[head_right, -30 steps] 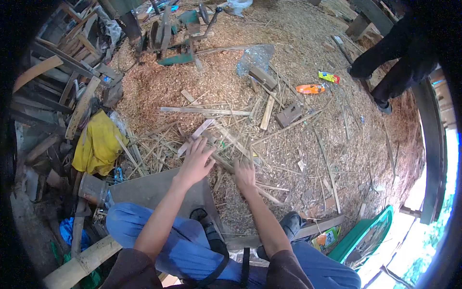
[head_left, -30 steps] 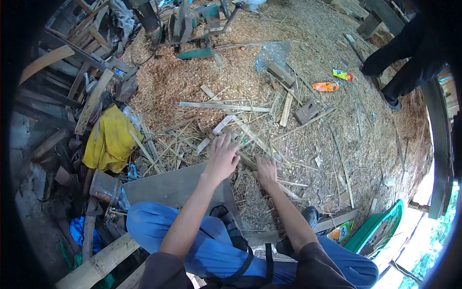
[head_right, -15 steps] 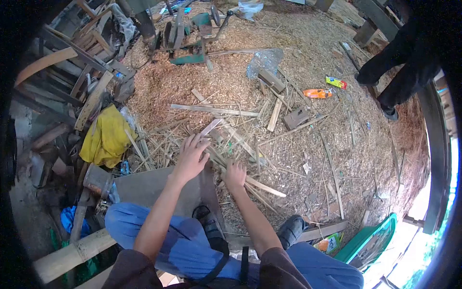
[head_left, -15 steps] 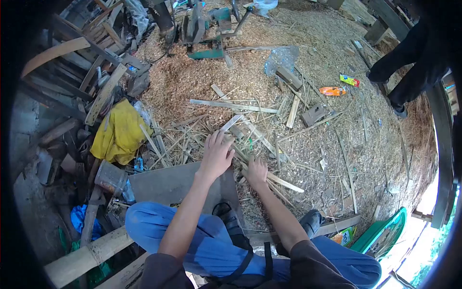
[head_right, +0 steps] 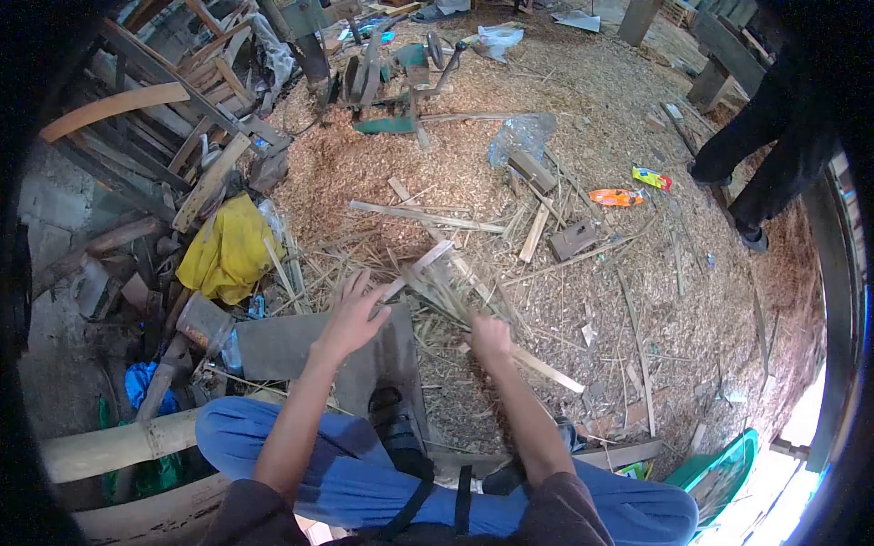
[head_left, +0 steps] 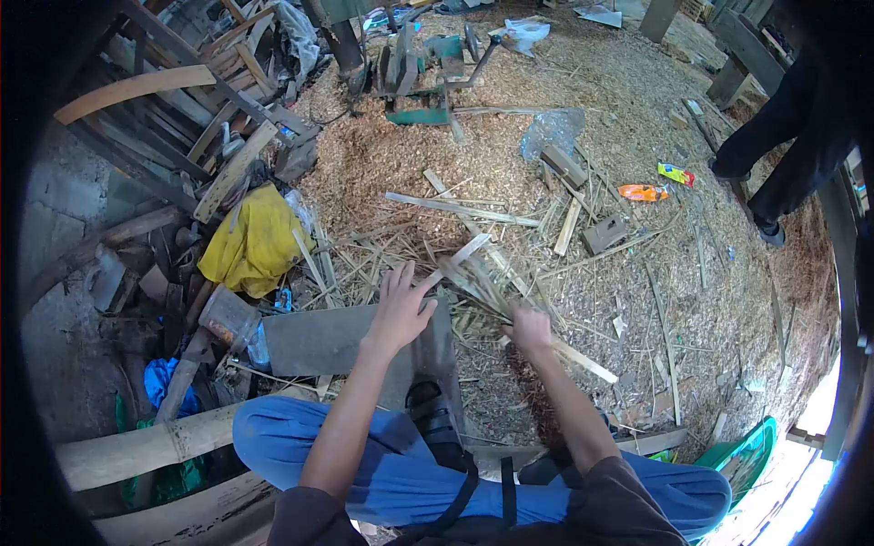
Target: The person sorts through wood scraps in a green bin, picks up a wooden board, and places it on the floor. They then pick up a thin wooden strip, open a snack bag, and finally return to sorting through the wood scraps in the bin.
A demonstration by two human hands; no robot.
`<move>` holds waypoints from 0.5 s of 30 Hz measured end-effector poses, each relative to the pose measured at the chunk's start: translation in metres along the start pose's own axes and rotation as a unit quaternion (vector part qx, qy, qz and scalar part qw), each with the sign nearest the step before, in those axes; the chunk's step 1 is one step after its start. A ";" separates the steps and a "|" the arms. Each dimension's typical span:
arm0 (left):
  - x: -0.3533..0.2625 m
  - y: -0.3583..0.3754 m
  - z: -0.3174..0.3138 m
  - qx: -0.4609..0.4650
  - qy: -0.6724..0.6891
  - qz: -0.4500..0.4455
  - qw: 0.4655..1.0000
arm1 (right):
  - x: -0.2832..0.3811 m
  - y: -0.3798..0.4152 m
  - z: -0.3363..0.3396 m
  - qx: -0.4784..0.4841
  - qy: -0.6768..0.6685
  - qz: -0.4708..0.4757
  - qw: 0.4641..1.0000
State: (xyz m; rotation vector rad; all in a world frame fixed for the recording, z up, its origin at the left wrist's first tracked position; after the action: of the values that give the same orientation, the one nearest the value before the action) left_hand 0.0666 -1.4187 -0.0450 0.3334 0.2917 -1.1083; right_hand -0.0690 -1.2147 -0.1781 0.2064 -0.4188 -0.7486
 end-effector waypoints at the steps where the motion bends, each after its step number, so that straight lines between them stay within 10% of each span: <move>1: -0.001 -0.001 -0.002 0.009 -0.002 0.003 1.000 | -0.008 0.005 0.006 -0.001 0.001 -0.002 1.000; 15: -0.077 -0.041 -0.031 0.025 0.045 -0.110 0.993 | -0.088 0.090 0.114 -0.198 -0.009 -0.062 0.978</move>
State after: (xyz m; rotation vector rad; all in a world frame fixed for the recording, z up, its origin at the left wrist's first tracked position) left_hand -0.0043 -1.3596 -0.0480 0.4047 0.3881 -1.3211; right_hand -0.1214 -1.0928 -0.0721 -0.1502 -0.2671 -0.9399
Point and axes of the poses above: each hand's wrist, its own y-axis away from the middle knuckle, its own z-axis out of the back of the hand, x = y × z, the point moved 7 cm from there along -y, towards the middle knuckle, and after that the axes turned 4 degrees about -x, right-handed, at the moved point
